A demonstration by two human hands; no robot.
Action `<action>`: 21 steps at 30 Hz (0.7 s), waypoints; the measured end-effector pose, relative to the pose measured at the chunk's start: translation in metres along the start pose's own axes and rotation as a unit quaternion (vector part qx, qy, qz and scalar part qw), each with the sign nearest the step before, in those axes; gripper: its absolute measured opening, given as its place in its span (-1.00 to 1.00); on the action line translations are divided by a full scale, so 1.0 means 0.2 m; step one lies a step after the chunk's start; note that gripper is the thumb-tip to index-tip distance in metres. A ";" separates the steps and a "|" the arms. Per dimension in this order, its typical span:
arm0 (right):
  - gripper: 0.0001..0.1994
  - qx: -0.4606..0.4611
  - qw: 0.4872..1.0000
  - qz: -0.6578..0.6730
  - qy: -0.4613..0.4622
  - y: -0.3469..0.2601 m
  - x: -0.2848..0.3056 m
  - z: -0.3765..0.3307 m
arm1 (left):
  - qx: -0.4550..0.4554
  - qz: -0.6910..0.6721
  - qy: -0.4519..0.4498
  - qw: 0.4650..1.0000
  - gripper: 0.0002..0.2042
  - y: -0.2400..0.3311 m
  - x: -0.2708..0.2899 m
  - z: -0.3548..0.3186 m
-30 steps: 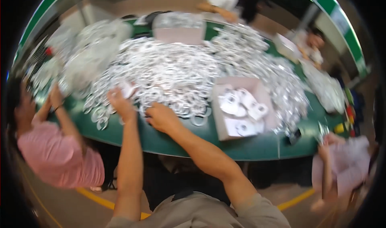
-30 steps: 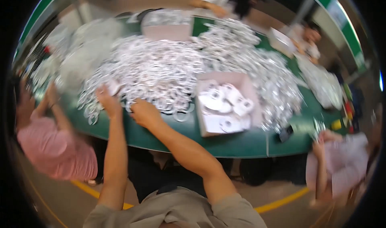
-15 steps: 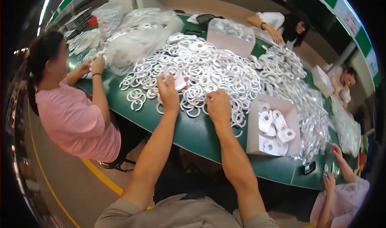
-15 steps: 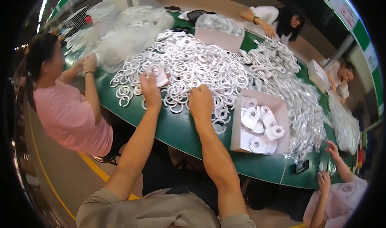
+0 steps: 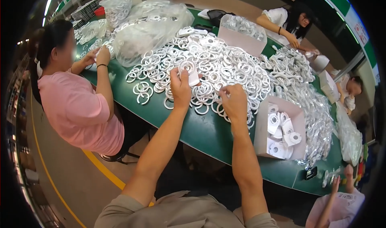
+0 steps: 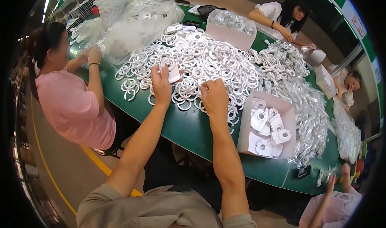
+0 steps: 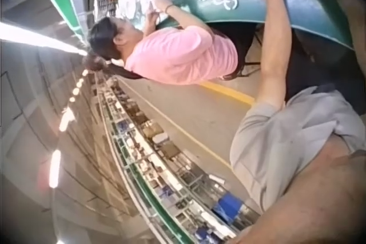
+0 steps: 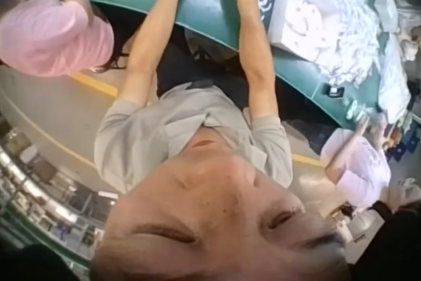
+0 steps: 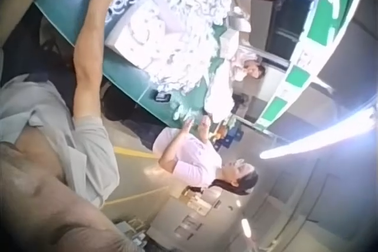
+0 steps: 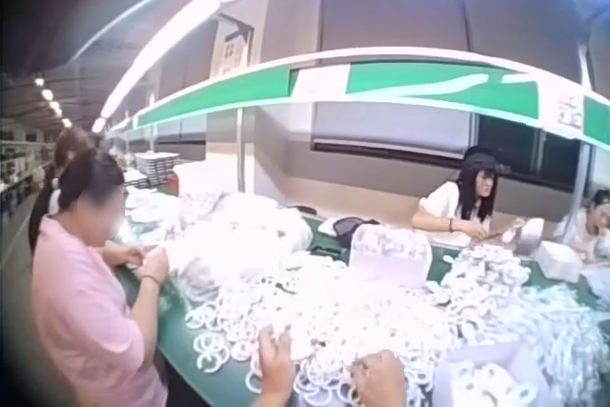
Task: Assembling small lighting components by inserting electrical parts into white circular housings on a production line.
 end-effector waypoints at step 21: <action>-0.84 -0.020 0.992 0.085 0.088 -0.01 0.11 -0.05 | -0.001 -0.005 -0.017 1.000 -0.76 0.03 -0.03 -0.02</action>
Point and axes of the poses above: each hand's wrist, its own z-axis towards the middle knuckle, its own x-axis out of the back of the hand, y = z × x, the point moved 8 cm from there along z, towards the middle knuckle, and after that the axes turned 3 degrees about -z, right-handed, at the moved point
